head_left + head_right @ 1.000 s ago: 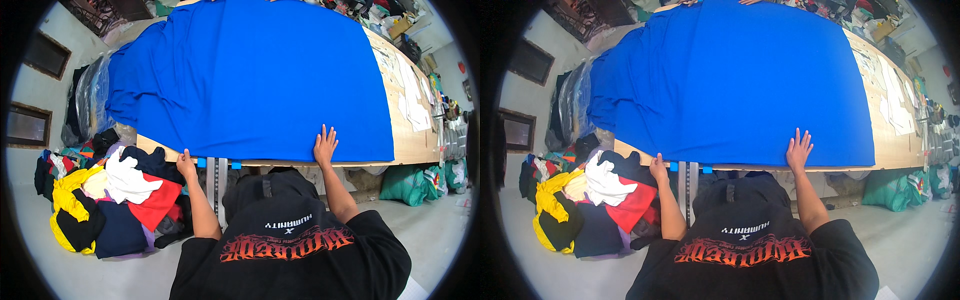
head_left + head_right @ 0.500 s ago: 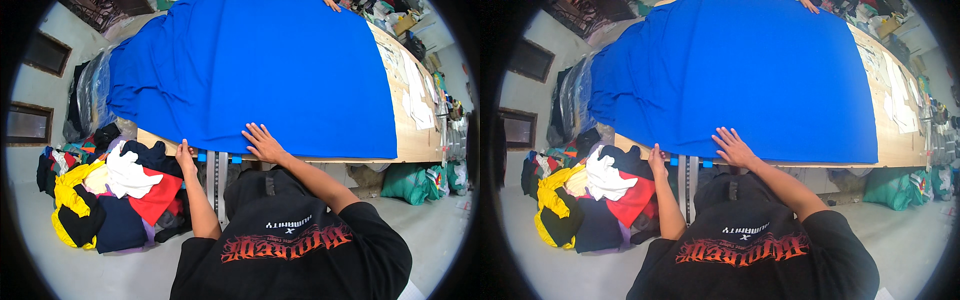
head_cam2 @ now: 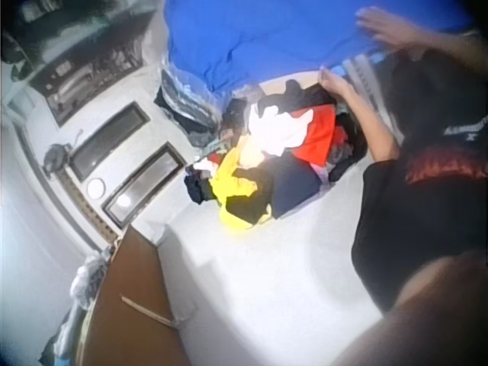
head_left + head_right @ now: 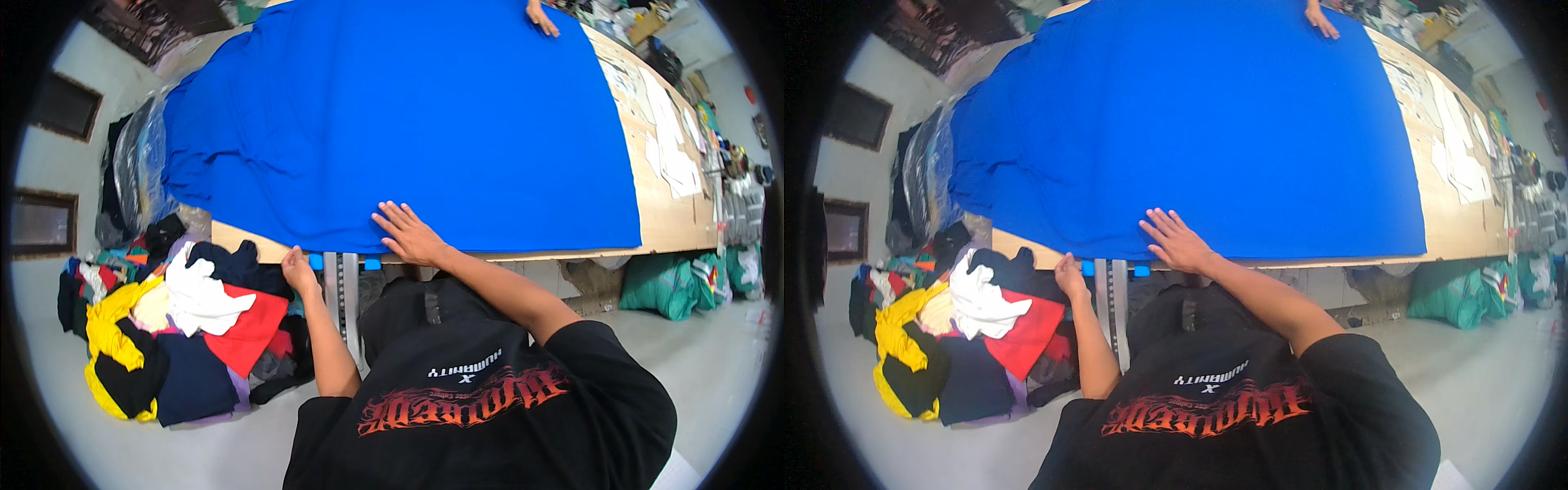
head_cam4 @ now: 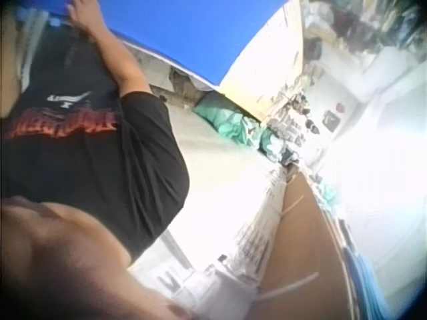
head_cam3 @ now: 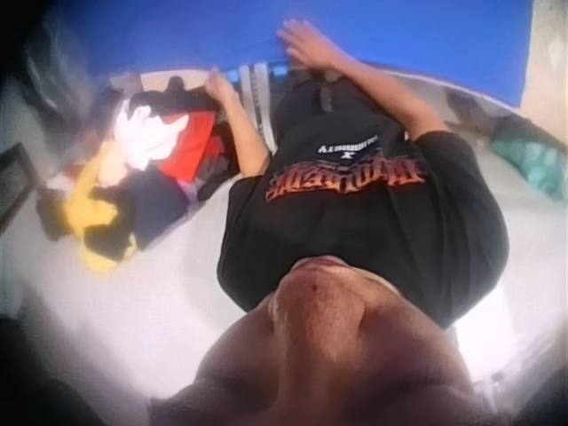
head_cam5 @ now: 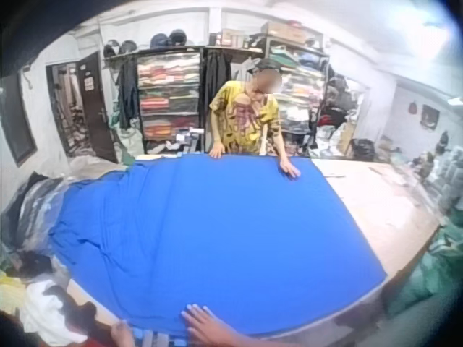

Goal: The person spreads a large blue fabric on a table and uses a long straightedge and rotary cutter to cut the fabric into rectangular pieces. A coworker assists by holding the fabric and straightedge. The person repeatedly aligns the straightedge and cuts the fabric multiple times.

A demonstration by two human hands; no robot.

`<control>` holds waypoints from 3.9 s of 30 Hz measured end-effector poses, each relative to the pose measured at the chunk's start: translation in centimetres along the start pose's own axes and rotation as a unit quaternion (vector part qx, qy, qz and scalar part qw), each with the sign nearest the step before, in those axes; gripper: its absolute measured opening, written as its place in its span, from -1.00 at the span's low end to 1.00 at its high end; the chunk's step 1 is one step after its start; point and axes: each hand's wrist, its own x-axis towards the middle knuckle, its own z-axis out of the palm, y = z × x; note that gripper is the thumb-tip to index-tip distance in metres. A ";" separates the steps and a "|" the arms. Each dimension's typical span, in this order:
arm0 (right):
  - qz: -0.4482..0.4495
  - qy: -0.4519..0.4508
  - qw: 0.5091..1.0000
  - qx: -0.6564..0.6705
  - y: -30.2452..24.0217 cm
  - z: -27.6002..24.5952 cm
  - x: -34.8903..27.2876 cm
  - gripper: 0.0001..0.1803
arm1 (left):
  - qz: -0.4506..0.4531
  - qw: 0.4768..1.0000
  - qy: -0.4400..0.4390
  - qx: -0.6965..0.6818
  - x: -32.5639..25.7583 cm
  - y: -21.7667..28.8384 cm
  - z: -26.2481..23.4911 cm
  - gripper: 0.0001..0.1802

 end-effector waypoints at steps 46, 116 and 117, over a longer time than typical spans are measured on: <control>0.644 0.250 0.705 -0.162 21.1 -12.7 -42.3 -0.34 | 0.205 0.968 -0.143 0.006 -28.3 9.1 14.0 -0.73; 0.255 0.138 0.955 -0.066 5.0 -2.6 -2.3 -0.35 | 0.175 0.957 -0.082 0.216 -14.2 1.0 -7.7 -0.65; 0.231 0.126 0.963 -0.064 4.3 -2.2 -0.8 -0.34 | 0.104 0.959 -0.115 0.237 -14.5 -1.0 -9.7 -0.59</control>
